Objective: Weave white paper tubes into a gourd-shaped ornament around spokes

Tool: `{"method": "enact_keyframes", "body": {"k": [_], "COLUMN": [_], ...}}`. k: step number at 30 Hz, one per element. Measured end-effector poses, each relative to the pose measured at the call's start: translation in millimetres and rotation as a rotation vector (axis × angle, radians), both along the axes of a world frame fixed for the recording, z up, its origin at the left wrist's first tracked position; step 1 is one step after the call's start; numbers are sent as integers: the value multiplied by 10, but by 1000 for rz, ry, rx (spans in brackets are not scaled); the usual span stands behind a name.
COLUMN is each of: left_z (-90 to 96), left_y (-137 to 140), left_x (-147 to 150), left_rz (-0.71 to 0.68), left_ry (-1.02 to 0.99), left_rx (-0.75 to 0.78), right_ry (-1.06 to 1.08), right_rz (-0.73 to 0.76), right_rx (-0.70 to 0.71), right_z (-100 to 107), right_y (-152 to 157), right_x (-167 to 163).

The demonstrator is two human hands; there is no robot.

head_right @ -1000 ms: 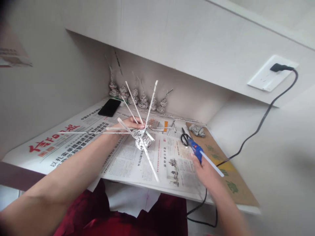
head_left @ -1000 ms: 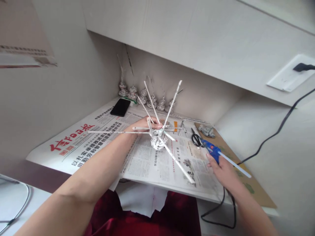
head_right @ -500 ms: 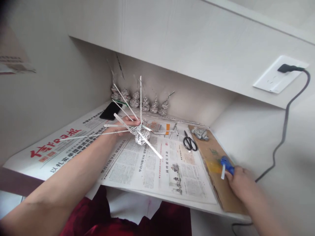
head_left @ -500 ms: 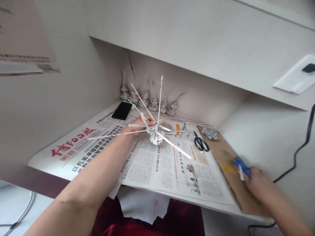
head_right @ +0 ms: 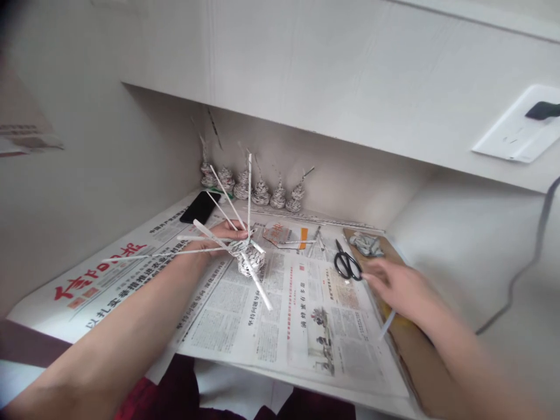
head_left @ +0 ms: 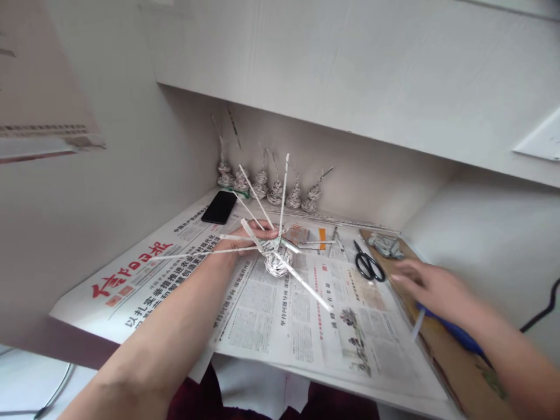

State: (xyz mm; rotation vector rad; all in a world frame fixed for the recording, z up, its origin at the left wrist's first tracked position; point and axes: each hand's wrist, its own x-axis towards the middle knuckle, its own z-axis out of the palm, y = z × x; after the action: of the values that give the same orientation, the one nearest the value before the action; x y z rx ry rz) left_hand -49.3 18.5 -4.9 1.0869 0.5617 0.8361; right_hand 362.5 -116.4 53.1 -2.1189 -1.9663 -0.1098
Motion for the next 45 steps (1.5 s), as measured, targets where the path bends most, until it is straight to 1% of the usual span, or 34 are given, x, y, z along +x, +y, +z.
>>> {"method": "enact_keyframes", "body": {"k": [1,2,5,8,11,14,17,19,22,27,29,32,36,41,45], "left_z": [-11,-24,-63,-98,-125,-142,-142,-138,-141,-186,-206,-216,-184,-119,-107], "left_y": [6,13,29,43,62,82,91,92,95,108,113,115,92,54,51], "left_x": [3,8,42,84,105,102,102,109,120,125,125,126,127,148,162], "left_rz": [1,2,-8,-28,-41,-57,-56,-49,-42,-54,-57,-56,-52,-48,-30], "left_ry": [-4,-6,-3,6,26,38,42,53,70,71,69,65,61,31,12], "left_rx": [-4,-8,-17,-25,-34,-33,-32,-39,-50,-47,-43,-40,-48,-66,-71], "right_ry": [48,69,54,66,63,44,17,-1,-27,-26,-2,47,114,176,207], "right_rz": [121,197,319,345,361,372,378,382,393,419,429,450,491,491,493], "right_rx": [-75,-119,-67,-31,11,59,62,57,61,101,136,201,264,331,428], "right_z": [17,10,-133,-354,-525,-615,-667,-699,-747,-768,-721,-594,-440,-382,-267], "right_y": [166,350,959,1549,2015,2328,2516,2584,2606,2460,2373,2265,2221,2214,2038], "right_x": [-221,-436,-982,-1379,-1706,-1983,-2170,-2238,-2275,-2253,-2232,-2185,-2068,-1858,-1762]}}
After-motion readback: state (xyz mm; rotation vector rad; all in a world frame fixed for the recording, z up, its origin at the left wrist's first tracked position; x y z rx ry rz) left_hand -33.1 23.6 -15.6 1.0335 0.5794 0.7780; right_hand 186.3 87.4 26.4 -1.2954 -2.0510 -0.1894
